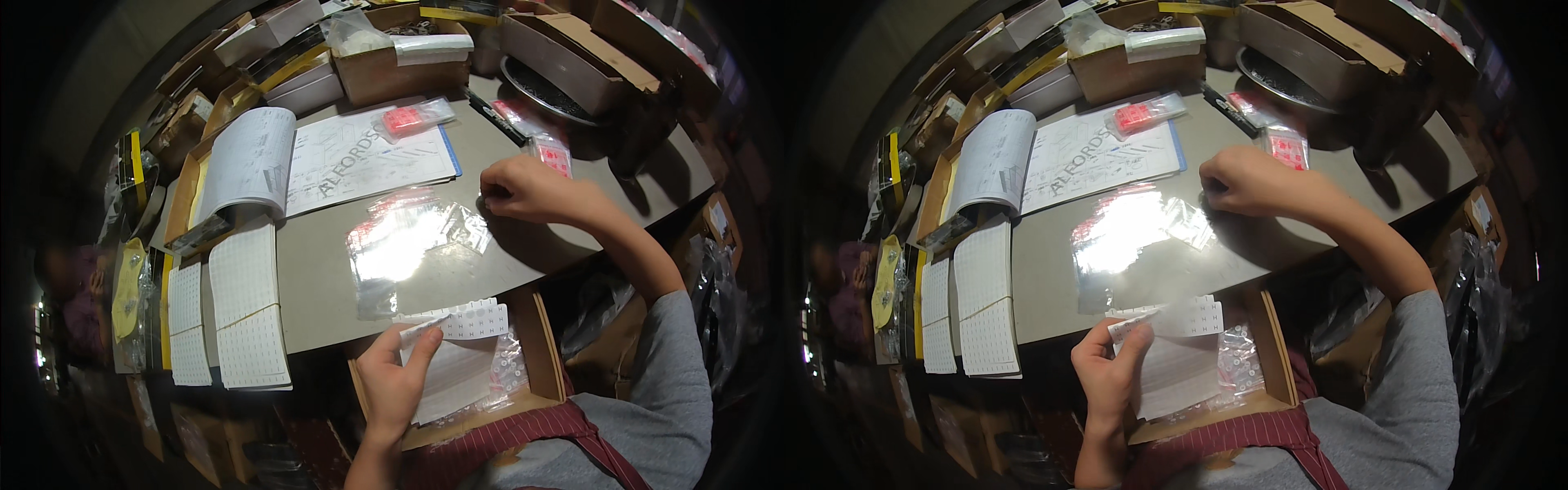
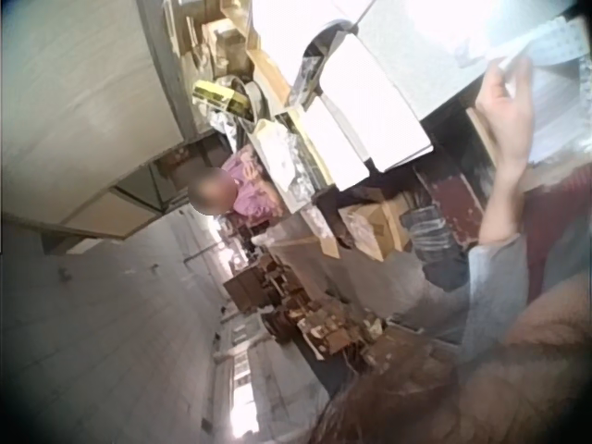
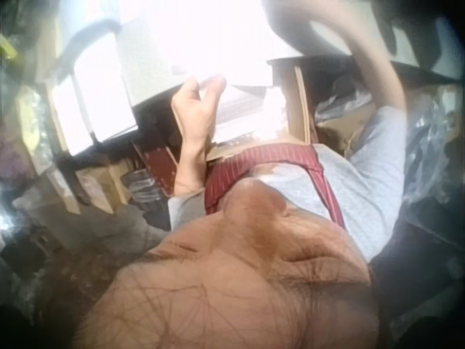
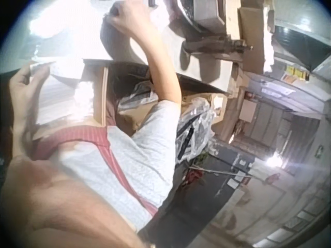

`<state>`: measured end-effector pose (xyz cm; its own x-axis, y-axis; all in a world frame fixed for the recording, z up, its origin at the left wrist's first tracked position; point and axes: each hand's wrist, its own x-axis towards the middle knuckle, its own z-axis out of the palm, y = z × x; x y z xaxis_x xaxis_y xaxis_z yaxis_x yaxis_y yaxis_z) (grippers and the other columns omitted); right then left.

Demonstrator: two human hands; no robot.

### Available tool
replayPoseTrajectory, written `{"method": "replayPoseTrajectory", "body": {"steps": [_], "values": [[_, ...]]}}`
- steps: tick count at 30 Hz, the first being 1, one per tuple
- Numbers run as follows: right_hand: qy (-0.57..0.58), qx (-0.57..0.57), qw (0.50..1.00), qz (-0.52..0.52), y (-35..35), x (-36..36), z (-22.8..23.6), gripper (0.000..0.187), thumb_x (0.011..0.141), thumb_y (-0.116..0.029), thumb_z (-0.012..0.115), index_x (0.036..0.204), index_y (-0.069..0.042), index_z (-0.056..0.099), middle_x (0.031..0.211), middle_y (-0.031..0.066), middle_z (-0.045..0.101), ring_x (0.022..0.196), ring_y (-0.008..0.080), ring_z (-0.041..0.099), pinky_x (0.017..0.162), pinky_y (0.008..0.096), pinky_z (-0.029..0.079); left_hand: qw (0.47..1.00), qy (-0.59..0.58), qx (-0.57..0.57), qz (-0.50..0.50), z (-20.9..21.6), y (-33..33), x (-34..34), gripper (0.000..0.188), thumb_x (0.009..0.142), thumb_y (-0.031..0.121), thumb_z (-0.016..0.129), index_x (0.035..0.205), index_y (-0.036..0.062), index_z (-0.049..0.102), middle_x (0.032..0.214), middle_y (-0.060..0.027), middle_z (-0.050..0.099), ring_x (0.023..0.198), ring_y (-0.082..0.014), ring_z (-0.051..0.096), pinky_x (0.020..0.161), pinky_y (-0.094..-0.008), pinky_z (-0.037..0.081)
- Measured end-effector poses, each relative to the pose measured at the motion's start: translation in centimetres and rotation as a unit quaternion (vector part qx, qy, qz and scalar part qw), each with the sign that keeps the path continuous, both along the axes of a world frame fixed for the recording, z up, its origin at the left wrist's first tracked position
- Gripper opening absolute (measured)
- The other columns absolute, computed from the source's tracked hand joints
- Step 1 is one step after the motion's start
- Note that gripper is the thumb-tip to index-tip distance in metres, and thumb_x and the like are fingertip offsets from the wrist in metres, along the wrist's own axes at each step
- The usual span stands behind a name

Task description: The person repeatedly picks small white stickers from a cardboard box, peels them from their backing, and places them into clear plastic bags on the table. The person handles the stickers one at a time throughout the clip.

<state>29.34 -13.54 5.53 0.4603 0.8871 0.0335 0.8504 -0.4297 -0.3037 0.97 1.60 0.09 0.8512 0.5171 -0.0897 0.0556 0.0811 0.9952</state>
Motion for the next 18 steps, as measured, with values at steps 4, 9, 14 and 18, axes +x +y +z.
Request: {"method": "replayPoseTrajectory", "body": {"steps": [4,9,14,18], "values": [[-0.113,-0.012,0.993,-0.013,0.3,0.6,-1.4,0.019,0.085,-0.017,0.071,0.09,0.0,0.064,0.085,0.0193,0.067,0.089,0.0422,0.067,0.079,0.0504,0.054,0.999,-0.016,-0.032,0.009,-0.8,-0.3,0.0,0.018,0.092,0.001,0.075,0.108,-0.0073,0.075,0.094,-0.0041,0.074,0.085,-0.008,0.062,0.078,-0.0237,0.049],[-0.012,0.051,0.994,0.097,1.9,-0.6,1.0,0.015,0.087,-0.007,0.066,0.097,0.001,0.059,0.095,0.0202,0.065,0.092,0.0425,0.064,0.081,0.0482,0.053,0.999,-0.003,-0.036,0.004,-1.2,-0.1,-0.5,0.018,0.093,0.002,0.075,0.108,-0.0066,0.075,0.095,-0.0057,0.075,0.087,-0.0085,0.064,0.079,-0.0233,0.049],[0.05,-0.011,0.977,0.207,2.5,-1.2,0.1,0.019,0.092,-0.009,0.069,0.104,0.0,0.057,0.096,0.0178,0.066,0.09,0.0393,0.067,0.076,0.0458,0.052,0.998,-0.005,-0.055,-0.008,-1.3,0.1,-0.5,0.022,0.095,0.009,0.078,0.111,-0.005,0.075,0.1,-0.0095,0.078,0.093,-0.0114,0.068,0.085,-0.0248,0.051],[-0.053,-0.017,0.981,0.188,2.8,-2.3,-1.0,0.023,0.093,-0.013,0.071,0.108,-0.002,0.057,0.098,0.0189,0.066,0.092,0.0401,0.066,0.078,0.0458,0.052,0.997,-0.01,-0.075,-0.002,-0.6,-0.2,-0.9,0.02,0.094,0.006,0.076,0.11,-0.0059,0.074,0.097,-0.008,0.076,0.09,-0.0108,0.066,0.082,-0.0241,0.05]]}}
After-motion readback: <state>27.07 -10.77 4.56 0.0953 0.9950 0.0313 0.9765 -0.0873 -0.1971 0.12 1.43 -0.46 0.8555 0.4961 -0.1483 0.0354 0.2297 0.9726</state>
